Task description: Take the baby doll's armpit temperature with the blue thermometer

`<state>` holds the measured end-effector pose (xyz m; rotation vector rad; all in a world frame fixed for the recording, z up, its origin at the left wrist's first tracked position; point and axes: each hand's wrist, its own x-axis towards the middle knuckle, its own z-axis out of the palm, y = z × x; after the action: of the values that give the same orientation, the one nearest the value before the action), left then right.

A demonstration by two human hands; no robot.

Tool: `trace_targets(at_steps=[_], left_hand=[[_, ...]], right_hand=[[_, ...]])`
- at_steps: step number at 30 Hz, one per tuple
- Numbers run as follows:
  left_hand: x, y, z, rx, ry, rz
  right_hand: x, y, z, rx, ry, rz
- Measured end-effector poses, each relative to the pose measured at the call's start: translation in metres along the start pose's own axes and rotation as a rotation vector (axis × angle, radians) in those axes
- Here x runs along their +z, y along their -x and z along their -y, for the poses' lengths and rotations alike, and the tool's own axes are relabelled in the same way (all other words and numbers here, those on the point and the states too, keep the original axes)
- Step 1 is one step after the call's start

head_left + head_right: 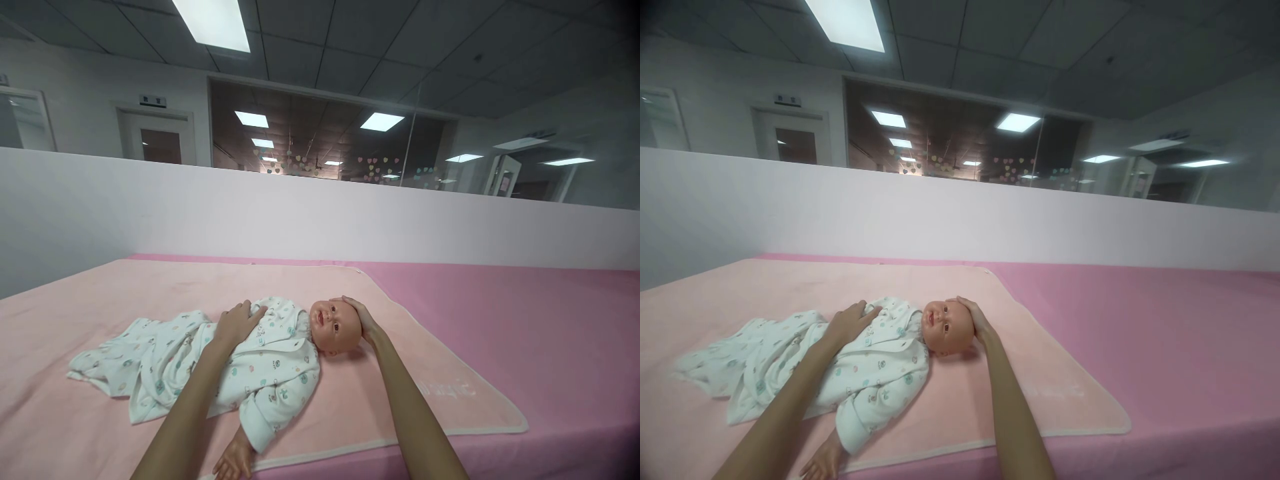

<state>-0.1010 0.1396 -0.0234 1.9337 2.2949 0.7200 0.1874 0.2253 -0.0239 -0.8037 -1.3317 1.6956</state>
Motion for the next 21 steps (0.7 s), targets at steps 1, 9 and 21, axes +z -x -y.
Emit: trace_targets(at_steps=[1,9,21], left_hand=[[0.000,-0.001,0.001,-0.002,0.005,0.009],[0.011,-0.018,0.017,-0.100,0.110,0.139],[-0.008,0.007,-0.028,0.371,0.819,0.045]], right_hand=[[0.000,0.000,0.000,0.001,-0.004,0.002],[0.000,-0.013,-0.006,-0.229,0.082,-0.409],[0.055,0.015,-0.001,-1.144,0.746,-0.657]])
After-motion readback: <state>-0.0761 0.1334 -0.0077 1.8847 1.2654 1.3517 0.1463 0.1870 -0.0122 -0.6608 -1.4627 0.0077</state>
